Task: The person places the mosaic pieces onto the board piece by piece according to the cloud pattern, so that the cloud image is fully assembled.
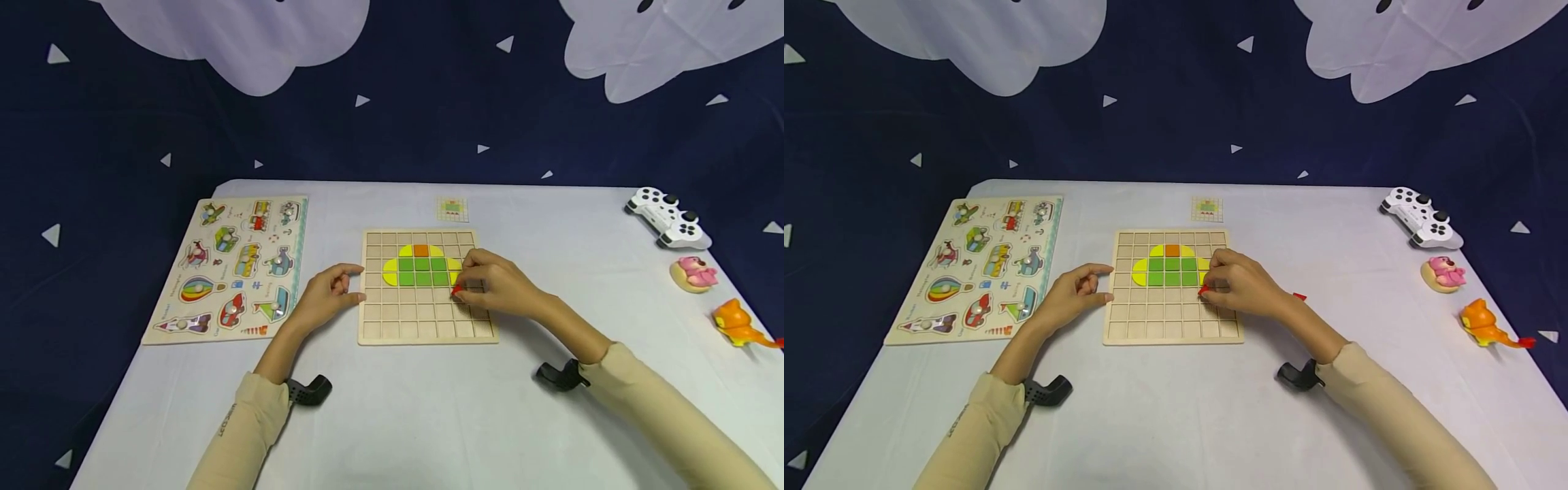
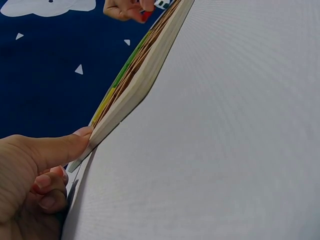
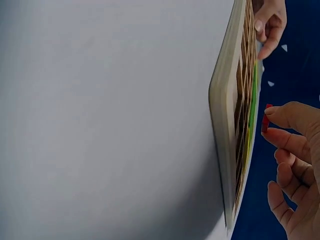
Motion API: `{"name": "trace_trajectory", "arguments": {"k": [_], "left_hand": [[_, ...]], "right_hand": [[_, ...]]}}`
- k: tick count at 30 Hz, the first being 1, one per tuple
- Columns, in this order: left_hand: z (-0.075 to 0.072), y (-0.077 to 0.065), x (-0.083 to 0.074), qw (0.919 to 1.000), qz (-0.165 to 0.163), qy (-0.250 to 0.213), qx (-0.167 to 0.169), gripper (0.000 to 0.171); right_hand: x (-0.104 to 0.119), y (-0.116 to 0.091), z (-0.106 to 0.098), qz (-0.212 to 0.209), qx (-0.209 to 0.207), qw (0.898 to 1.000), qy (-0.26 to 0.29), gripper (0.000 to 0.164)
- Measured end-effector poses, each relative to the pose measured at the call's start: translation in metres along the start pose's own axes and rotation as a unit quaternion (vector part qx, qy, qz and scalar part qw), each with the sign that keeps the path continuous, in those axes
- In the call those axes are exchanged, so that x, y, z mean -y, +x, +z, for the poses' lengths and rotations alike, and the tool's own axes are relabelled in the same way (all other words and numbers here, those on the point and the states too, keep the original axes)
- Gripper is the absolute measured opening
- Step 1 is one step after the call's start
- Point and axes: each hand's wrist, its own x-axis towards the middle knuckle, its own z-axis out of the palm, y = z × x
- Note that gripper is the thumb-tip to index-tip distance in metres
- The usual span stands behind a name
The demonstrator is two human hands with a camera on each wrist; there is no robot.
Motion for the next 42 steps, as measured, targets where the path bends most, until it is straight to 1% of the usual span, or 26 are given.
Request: {"name": "trace_trajectory", "arguments": {"k": [5, 12, 17, 22, 28, 37, 42], "left_hand": [[-0.001, 0.0, 0.001, 1.0, 0.009, -0.004, -0.001, 0.049], [-0.001, 0.0, 0.0, 1.0, 0.002, 0.003, -0.004, 0.048], [0.0, 0.0, 0.001, 1.0, -0.005, 0.002, -0.007, 0.047], [0.0, 0.0, 0.001, 1.0, -0.006, -0.003, -0.005, 0.047], [0.0, 0.0, 0.002, 1.0, -0.005, -0.003, -0.006, 0.048], [0.001, 0.0, 0.0, 1.0, -0.002, -0.003, -0.005, 0.048], [0.0, 0.0, 0.0, 1.0, -0.003, -0.003, -0.006, 0.048]], "right_hand": [[0.006, 0.01, 0.008, -0.003, 0.012, 1.0, 0.012, 0.01], [0.021, 0.027, 0.019, -0.008, 0.035, 0.999, 0.015, 0.01], [0.031, 0.037, 0.026, -0.02, 0.046, 0.999, 0.018, 0.01], [0.037, 0.044, 0.031, -0.028, 0.055, 0.998, 0.007, 0.011], [0.041, 0.05, 0.036, -0.017, 0.067, 0.998, -0.002, 0.009], [0.042, 0.05, 0.042, 0.021, 0.064, 0.997, 0.03, 0.011], [0.042, 0.049, 0.044, 0.024, 0.065, 0.997, 0.044, 0.01]]}}
